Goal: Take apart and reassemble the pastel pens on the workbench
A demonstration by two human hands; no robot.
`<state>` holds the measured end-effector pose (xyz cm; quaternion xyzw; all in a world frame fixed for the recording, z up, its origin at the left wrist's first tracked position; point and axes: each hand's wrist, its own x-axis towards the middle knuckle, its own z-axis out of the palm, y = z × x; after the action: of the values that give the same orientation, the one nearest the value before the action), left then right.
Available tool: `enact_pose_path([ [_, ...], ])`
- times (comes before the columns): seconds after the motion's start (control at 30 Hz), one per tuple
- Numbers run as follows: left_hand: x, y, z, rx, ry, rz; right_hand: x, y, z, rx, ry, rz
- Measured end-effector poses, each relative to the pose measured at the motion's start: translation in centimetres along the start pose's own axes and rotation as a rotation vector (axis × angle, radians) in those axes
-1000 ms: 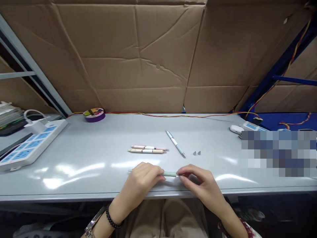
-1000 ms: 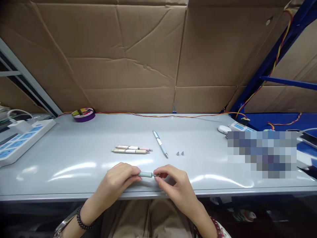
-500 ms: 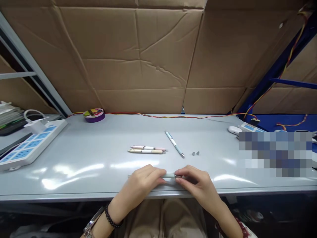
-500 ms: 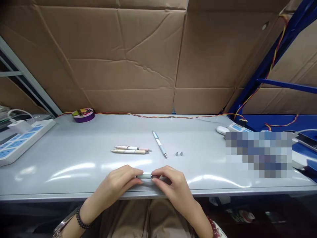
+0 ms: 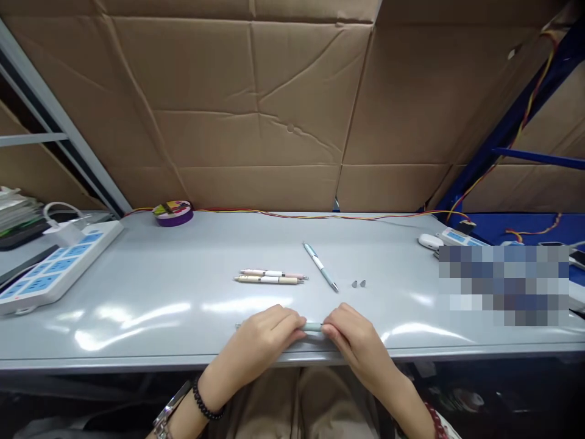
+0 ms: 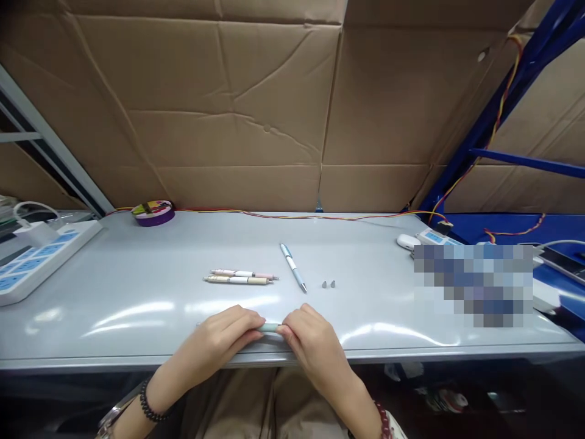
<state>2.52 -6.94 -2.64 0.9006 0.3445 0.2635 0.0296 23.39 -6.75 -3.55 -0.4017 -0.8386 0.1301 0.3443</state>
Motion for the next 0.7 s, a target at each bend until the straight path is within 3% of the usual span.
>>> enact_pose_path([
  [0.17,0.00,-0.09,0.14,0.021,0.016,0.014,-0.06,0.15,-0.32,0.119,-0.047,0.041],
  [0.3,0.12,-0.07,-0.01,0.024,0.024,0.010,-0.19,0.53,-0.62,0.232,-0.013,0.035],
  [0.57,0.13,-0.03,0.02,0.027,-0.003,0.029,-0.17,0.26,-0.12,0.018,-0.083,0.054],
  [0.7,0.13,-0.06,0.08,0.017,0.002,0.002,-0.18,0.27,-0.29,0.063,-0.088,0.078],
])
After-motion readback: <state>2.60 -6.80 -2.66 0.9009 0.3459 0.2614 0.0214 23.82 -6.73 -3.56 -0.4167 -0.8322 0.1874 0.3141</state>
